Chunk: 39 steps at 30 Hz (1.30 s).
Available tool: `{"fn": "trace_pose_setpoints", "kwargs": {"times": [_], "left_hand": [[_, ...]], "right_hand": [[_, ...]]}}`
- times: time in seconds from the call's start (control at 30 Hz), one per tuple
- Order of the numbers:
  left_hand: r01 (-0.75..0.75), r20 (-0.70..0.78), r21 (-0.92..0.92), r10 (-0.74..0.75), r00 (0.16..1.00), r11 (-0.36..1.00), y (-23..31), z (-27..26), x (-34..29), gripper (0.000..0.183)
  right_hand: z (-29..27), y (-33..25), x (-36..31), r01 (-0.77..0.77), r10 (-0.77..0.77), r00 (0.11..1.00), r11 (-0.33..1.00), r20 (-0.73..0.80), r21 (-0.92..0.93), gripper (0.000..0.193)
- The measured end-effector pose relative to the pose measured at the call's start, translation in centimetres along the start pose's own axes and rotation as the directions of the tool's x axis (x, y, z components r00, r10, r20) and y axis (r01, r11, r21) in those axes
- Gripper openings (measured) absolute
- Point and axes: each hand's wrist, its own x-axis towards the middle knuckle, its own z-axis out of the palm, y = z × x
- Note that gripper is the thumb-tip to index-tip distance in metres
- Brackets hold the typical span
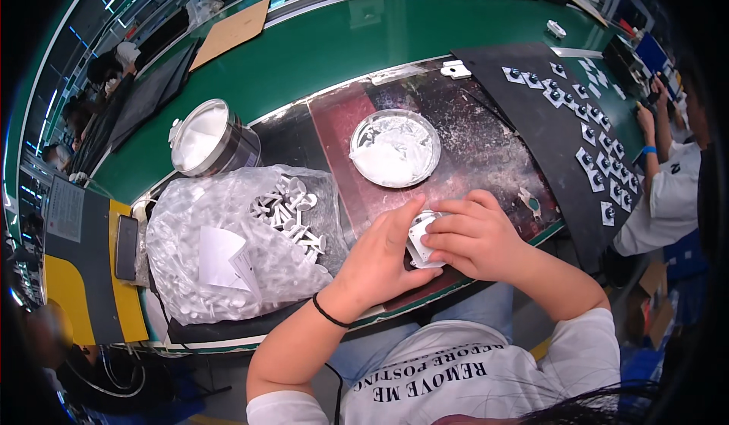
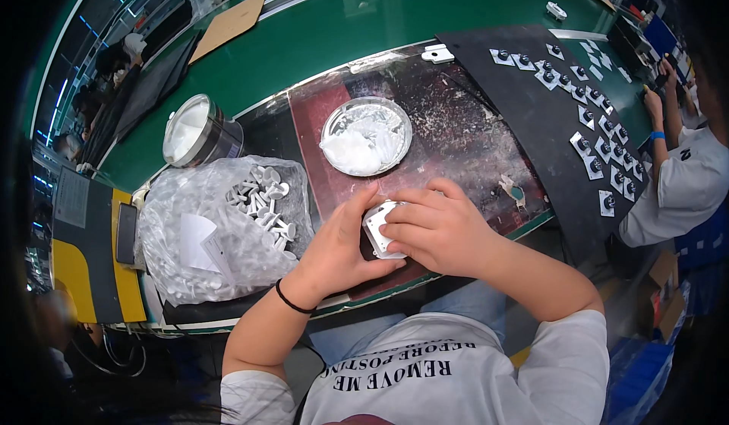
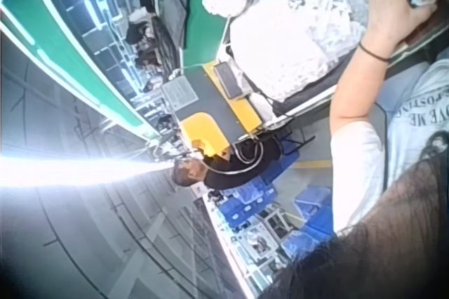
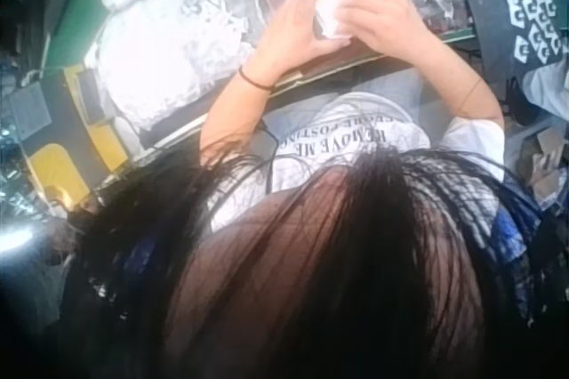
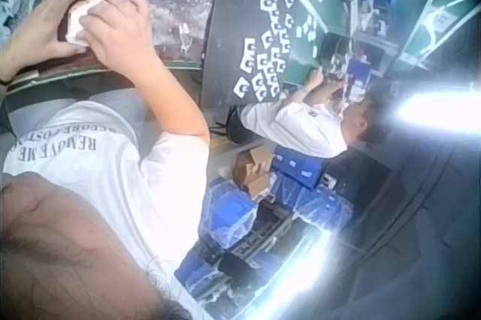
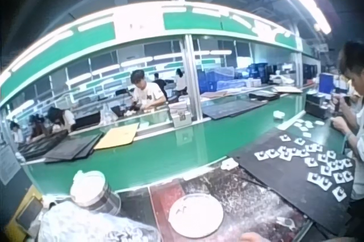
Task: The person repeatedly picks small white plastic pieces from a bag, dips them into a white paste, and inserts them into a white circular base. They then place the assembled units onto a black mat on the table.
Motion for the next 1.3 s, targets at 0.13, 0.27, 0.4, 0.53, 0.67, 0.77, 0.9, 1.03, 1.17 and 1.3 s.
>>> {"fn": "trace_pose_setpoints", "kwargs": {"times": [0.13, 0.27, 0.4, 0.53, 0.67, 0.77, 0.9, 1.03, 1.17, 1.3], "left_hand": [[-0.001, -0.008, 0.016, 0.001, 1.0, 1.0, 0.0, 0.1, 0.0, 0.099], [0.028, 0.018, 0.03, -0.028, 0.999, 0.999, 0.3, 0.0, 0.1, 0.098], [-0.017, -0.042, -0.002, 0.017, 0.999, 1.0, 0.1, 0.2, 0.0, 0.092], [0.022, -0.01, 0.016, -0.022, 1.0, 1.0, 0.1, 0.2, -0.1, 0.099], [0.037, -0.006, 0.002, -0.037, 0.999, 0.999, 0.2, 0.0, -0.2, 0.101], [-0.104, -0.126, 0.131, 0.121, 0.985, 0.986, 1.1, -2.2, 0.3, 0.083], [0.279, -0.171, 0.414, -0.227, 0.959, 0.867, 0.0, -7.1, -0.4, 0.055], [0.441, -0.223, 0.557, -0.385, 0.896, 0.703, -2.6, -7.7, -2.0, 0.032], [0.511, -0.284, 0.531, -0.426, 0.859, 0.676, -4.1, -7.2, -1.9, 0.021], [0.524, -0.317, 0.51, -0.417, 0.852, 0.682, -4.3, -7.5, -1.7, 0.019]], "right_hand": [[0.6, 0.0, -0.5, -0.026, 0.026, 1.0, 0.999, -0.008, 0.032, 0.022], [1.3, 0.1, -1.2, -0.063, 0.066, 0.997, 0.997, -0.051, 0.051, 0.024], [2.2, -1.4, -2.4, -0.175, 0.172, 0.98, 0.984, -0.105, -0.019, 0.027], [1.9, -2.8, -2.9, -0.218, 0.211, 0.976, 0.962, -0.057, -0.162, 0.033], [1.1, -3.3, -3.2, -0.242, 0.248, 0.968, 0.959, 0.025, -0.149, 0.037], [0.5, -2.5, -3.8, -0.303, 0.31, 0.942, 0.95, -0.127, 0.075, 0.037], [0.0, -0.9, -4.5, -0.325, 0.389, 0.863, 0.916, -0.323, 0.234, 0.032], [0.5, -0.6, -4.2, -0.32, 0.381, 0.863, 0.921, -0.333, 0.223, 0.026], [0.5, -0.7, -3.5, -0.285, 0.341, 0.882, 0.935, -0.325, 0.209, 0.022], [-0.4, -0.3, -2.5, -0.22, 0.278, 0.892, 0.956, -0.357, 0.196, 0.019]]}}
